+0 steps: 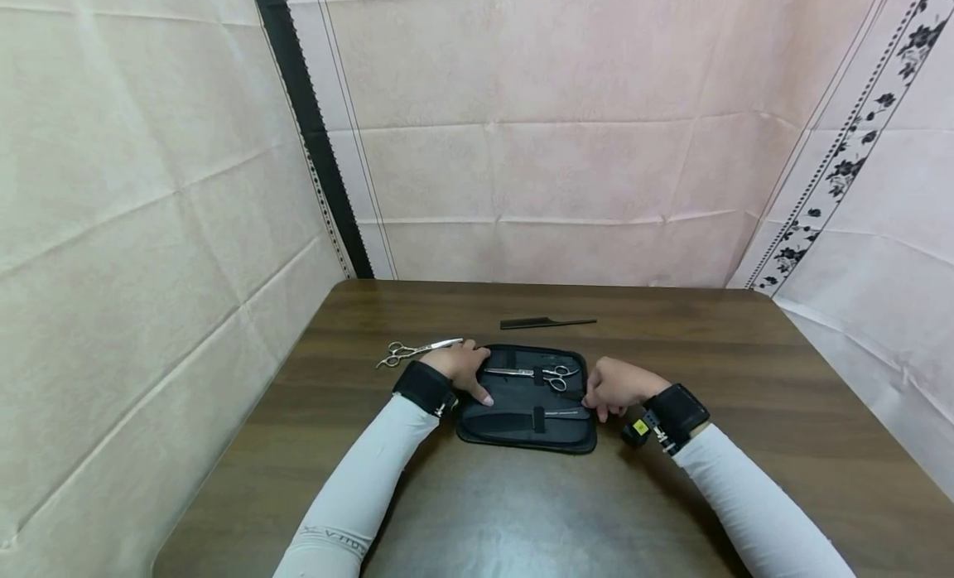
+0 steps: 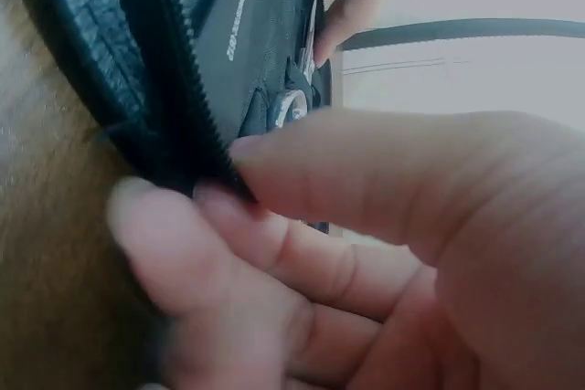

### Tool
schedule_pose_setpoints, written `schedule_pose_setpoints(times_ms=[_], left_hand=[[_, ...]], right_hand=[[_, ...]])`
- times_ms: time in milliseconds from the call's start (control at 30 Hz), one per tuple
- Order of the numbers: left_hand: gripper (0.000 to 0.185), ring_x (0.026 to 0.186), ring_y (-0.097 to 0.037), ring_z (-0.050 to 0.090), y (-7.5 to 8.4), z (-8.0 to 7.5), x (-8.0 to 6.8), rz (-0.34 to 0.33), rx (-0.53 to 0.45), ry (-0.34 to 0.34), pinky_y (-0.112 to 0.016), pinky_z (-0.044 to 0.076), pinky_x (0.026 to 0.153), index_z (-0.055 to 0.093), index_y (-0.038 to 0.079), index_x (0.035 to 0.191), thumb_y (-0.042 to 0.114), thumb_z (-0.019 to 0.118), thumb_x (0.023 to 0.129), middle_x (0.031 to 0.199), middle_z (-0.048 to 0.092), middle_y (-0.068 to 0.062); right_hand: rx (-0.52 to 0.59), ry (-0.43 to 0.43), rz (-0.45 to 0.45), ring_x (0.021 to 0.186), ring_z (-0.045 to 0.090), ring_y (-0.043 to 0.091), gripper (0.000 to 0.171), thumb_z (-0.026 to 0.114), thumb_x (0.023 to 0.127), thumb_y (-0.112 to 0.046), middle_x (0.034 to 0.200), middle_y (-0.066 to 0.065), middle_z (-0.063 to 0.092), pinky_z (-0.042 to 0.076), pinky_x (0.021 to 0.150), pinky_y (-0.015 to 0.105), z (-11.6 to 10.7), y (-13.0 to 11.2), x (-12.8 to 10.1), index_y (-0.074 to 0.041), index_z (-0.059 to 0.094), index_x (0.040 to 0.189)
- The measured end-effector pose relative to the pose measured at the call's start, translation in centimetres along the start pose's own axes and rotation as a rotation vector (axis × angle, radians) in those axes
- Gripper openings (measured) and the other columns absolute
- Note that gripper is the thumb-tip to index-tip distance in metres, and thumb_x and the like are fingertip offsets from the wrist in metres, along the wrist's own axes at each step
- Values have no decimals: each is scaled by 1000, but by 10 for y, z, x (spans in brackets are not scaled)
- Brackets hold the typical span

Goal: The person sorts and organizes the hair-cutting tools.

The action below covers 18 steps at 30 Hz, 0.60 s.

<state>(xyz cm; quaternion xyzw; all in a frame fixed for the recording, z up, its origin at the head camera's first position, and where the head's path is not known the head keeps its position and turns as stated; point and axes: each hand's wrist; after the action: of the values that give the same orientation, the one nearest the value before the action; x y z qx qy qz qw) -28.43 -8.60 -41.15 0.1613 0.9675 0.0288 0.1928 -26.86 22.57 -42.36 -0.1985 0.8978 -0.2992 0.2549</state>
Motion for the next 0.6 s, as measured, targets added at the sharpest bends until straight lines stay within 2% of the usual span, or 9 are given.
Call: schedule_pose_setpoints(times_ms=[167,600], left_hand=[[98,148,-34,43,1,-1,-1,5,-1,2,-50,40,119,39,14,161,56,82,84,161,41,-16],[98,147,-34,44,2,-2,-4,-1,8,3,-50,40,119,39,14,161,57,82,84,161,41,-15]], right_hand=[[-5,-21,14,54,60,15,15,64,96,-3,67,6,72,52,54,28,0,-1,-2,-6,66,81],[89,45,66,51,64,16,9,66,94,0,66,9,70,56,52,30,2,-12,-4,-3,65,86]])
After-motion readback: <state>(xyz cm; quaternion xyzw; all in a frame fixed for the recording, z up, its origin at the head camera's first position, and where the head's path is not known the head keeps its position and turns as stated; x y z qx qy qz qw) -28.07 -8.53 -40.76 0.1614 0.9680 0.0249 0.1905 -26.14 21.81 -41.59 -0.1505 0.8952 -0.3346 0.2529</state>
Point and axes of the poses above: each hand's wrist, its own x-axis towards the middle knuckle, its own z-axis out of the palm, y = z × x
